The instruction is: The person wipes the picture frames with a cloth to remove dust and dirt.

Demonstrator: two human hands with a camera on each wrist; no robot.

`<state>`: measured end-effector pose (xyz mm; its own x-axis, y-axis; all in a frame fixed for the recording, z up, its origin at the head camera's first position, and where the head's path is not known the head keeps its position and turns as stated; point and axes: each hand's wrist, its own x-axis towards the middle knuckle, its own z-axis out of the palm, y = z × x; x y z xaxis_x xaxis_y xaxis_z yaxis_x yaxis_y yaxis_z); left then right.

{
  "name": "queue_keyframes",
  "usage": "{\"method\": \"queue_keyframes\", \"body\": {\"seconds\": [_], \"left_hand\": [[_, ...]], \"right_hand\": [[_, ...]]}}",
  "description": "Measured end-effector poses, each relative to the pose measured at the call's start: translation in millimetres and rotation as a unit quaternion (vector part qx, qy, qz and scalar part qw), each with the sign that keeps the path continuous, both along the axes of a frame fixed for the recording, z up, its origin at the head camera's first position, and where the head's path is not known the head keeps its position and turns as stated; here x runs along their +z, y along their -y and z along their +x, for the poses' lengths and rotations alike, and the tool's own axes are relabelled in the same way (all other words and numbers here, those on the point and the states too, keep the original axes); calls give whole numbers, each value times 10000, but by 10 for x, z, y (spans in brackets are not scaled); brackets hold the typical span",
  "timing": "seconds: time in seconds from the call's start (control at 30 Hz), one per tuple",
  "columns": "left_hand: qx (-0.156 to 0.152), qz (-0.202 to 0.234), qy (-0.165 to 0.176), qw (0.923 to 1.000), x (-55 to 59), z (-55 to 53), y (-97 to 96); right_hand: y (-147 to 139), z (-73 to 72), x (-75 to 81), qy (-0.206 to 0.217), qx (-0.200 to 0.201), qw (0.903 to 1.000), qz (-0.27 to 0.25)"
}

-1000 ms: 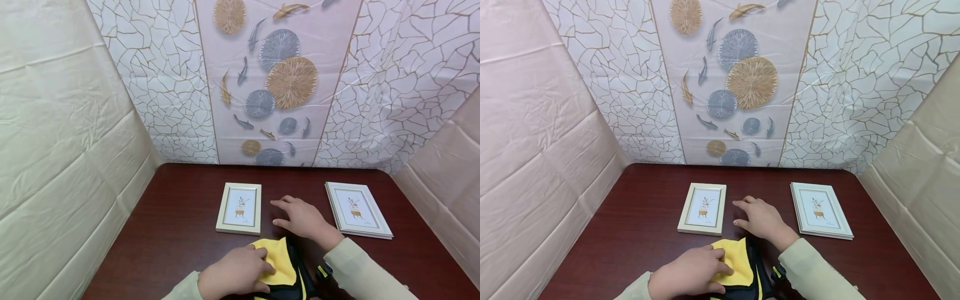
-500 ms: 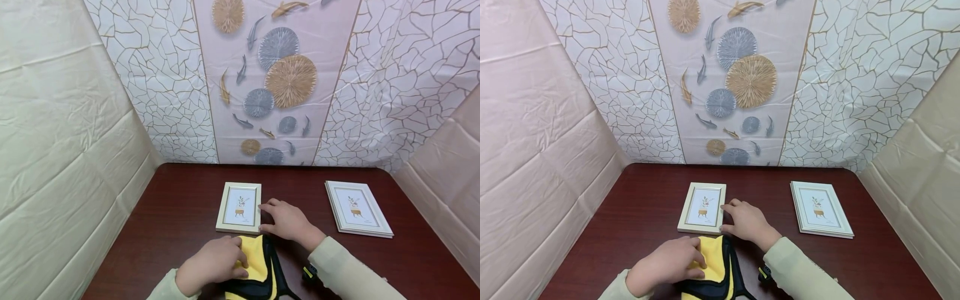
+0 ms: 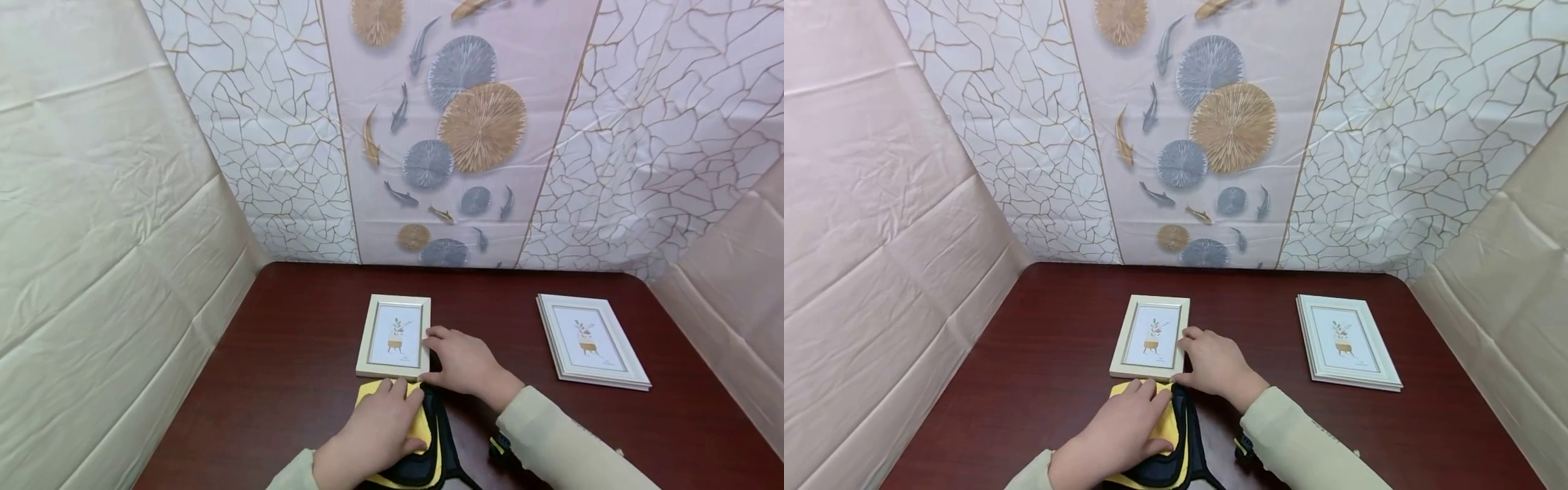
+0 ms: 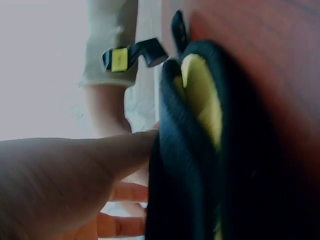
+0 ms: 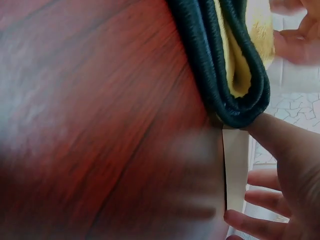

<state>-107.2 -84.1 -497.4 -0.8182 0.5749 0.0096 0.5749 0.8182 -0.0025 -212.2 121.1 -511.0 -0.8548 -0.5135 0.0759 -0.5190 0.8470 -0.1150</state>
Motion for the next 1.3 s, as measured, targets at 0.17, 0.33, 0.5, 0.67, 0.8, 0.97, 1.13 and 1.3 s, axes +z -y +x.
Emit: {"method": "queue_keyframes", "body": {"seconds": [0.17,0.33,0.5,0.67,0.8,0.97,1.13,1.3], "left_hand": [[-161,-440,-48,9989,-29,15,-103],[-368,-598,41,9975,-13,3,-97],[-684,-464,394,9958,1,-46,-27],[-1254,-216,602,9900,26,-117,49],[-1595,-68,583,9855,63,-116,142],[-1859,170,615,9805,100,-128,289],[-1572,559,551,9844,104,-148,353],[-594,806,490,9938,113,-116,298]], "right_hand": [[-143,-19,77,52,-96,9999,85],[-336,-48,164,254,-165,9992,248],[-483,-64,211,392,-155,9984,369],[-597,-97,202,486,-252,9976,426],[-664,-111,204,585,-316,9970,405],[-712,-113,196,589,-312,9971,367],[-722,-112,193,582,-307,9971,371],[-725,-112,184,615,-334,9969,360]]}}
